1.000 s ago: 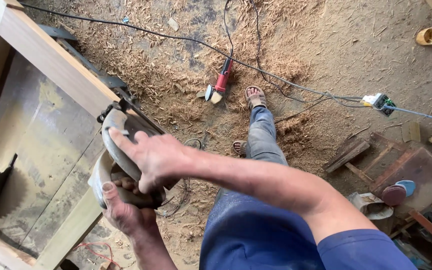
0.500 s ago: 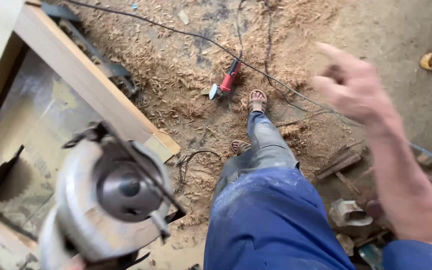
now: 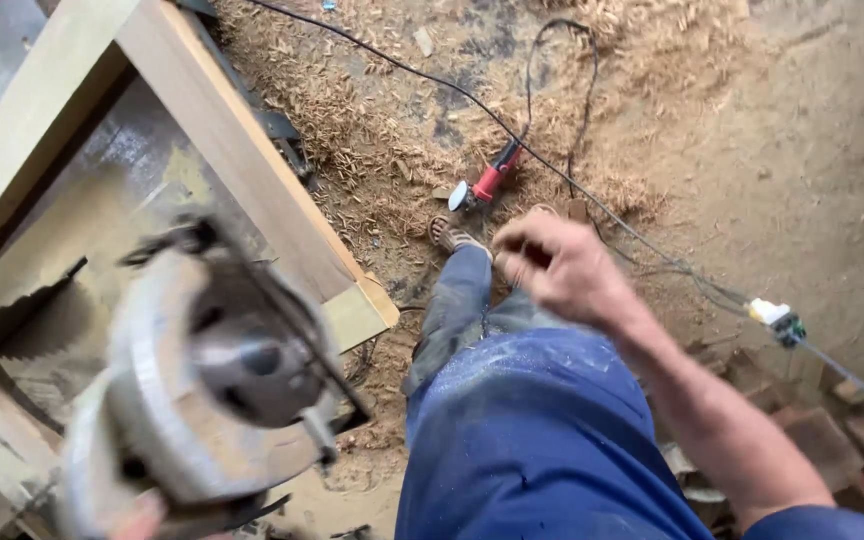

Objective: Marking wood with a square and pencil and preparing a circular saw for use.

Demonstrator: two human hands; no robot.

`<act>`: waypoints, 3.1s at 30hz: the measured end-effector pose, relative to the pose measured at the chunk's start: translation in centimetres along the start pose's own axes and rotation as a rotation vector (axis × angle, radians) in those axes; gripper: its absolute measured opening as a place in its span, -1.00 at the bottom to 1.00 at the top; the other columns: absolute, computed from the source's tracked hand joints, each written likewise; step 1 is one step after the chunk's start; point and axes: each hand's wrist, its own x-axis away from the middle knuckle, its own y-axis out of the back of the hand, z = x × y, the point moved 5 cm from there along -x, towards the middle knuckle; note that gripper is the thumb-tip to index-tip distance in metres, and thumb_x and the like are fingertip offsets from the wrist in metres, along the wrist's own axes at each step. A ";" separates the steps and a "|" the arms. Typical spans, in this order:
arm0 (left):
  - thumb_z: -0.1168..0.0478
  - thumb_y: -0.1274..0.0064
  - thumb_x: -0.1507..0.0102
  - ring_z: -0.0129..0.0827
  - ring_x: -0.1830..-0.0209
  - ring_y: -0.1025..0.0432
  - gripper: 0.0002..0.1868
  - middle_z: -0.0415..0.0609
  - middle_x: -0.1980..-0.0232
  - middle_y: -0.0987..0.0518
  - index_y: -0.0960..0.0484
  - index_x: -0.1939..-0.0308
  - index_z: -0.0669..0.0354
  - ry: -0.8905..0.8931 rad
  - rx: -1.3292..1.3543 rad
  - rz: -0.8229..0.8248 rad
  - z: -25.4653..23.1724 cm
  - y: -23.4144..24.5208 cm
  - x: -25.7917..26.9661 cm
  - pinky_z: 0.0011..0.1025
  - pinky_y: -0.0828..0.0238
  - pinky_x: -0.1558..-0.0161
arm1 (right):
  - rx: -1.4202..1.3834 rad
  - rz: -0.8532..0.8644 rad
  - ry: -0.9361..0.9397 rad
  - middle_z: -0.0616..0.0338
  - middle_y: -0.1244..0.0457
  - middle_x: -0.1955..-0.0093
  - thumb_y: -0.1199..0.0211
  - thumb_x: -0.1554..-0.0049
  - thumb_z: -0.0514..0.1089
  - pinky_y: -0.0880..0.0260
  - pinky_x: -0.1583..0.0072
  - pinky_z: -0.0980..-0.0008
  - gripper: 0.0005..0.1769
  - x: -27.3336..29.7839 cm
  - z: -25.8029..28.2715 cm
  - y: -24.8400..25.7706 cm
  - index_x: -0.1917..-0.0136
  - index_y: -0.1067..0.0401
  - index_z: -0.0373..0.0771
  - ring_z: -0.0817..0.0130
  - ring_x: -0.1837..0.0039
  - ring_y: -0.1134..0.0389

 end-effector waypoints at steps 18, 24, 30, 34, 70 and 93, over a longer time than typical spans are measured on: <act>0.42 -0.09 -0.03 -0.35 0.54 -0.45 -0.69 0.06 0.33 -0.63 -0.66 0.13 0.41 -0.346 -1.128 -0.492 32.3 -17.0 2.1 -0.51 -0.40 0.53 | 0.094 0.690 0.389 -0.03 -0.20 0.18 -0.25 -0.23 -0.14 -0.22 0.28 -0.05 -0.73 12.8 2.1 -15.2 0.06 -0.17 -0.25 -0.18 0.27 -0.25; 0.30 -0.18 -0.02 -0.33 0.48 -0.52 -0.73 -0.05 0.35 -0.65 -0.73 0.22 0.32 -0.441 -1.283 -0.701 32.4 -15.0 2.6 -0.37 -0.51 0.52 | 0.046 0.479 0.466 0.01 -0.23 0.14 -0.23 -0.28 -0.02 -0.30 0.25 0.04 -0.74 13.4 1.6 -15.0 0.00 -0.28 -0.22 -0.08 0.28 -0.28; 0.23 -0.02 -0.09 -0.23 0.33 -0.54 -0.50 0.06 0.18 -0.65 -0.56 -0.10 0.39 -0.355 -1.373 -0.527 33.4 -16.5 1.8 -0.35 -0.58 0.52 | -0.093 0.397 0.448 0.10 -0.28 0.13 -0.24 -0.28 -0.06 -0.36 0.09 0.25 -0.80 13.5 0.7 -15.1 -0.02 -0.37 -0.22 0.15 0.15 -0.33; 0.29 -0.15 -0.05 -0.29 0.39 -0.59 -0.69 0.00 0.27 -0.68 -0.69 0.15 0.35 -0.477 -1.295 -0.604 33.4 -15.2 2.2 -0.40 -0.61 0.46 | -0.081 0.390 0.389 0.13 -0.33 0.13 -0.38 -0.16 -0.24 -0.39 0.08 0.28 -0.82 14.5 -1.8 -13.7 -0.02 -0.43 -0.21 0.20 0.14 -0.37; 0.27 -0.14 -0.09 -0.45 0.57 -0.43 -0.76 -0.13 0.39 -0.56 -0.60 0.19 0.28 -0.497 -1.425 -0.547 32.5 -16.5 -0.5 -0.46 -0.39 0.66 | 0.240 0.213 0.174 0.13 -0.40 0.15 -0.31 -0.16 -0.09 -0.51 0.15 0.31 -0.87 -7.2 -3.2 -19.8 0.13 -0.54 -0.18 0.31 0.17 -0.39; 0.38 -0.33 -0.16 -0.43 0.37 -0.53 -0.76 -0.01 0.31 -0.61 -0.66 0.13 0.14 -0.519 -1.333 -0.343 31.6 -12.4 -2.2 -0.46 -0.51 0.43 | 0.082 0.046 0.281 0.07 -0.33 0.32 -0.35 -0.04 -0.25 -0.43 0.14 0.27 -0.94 -6.6 -0.8 -17.2 0.22 -0.57 -0.08 0.14 0.20 -0.44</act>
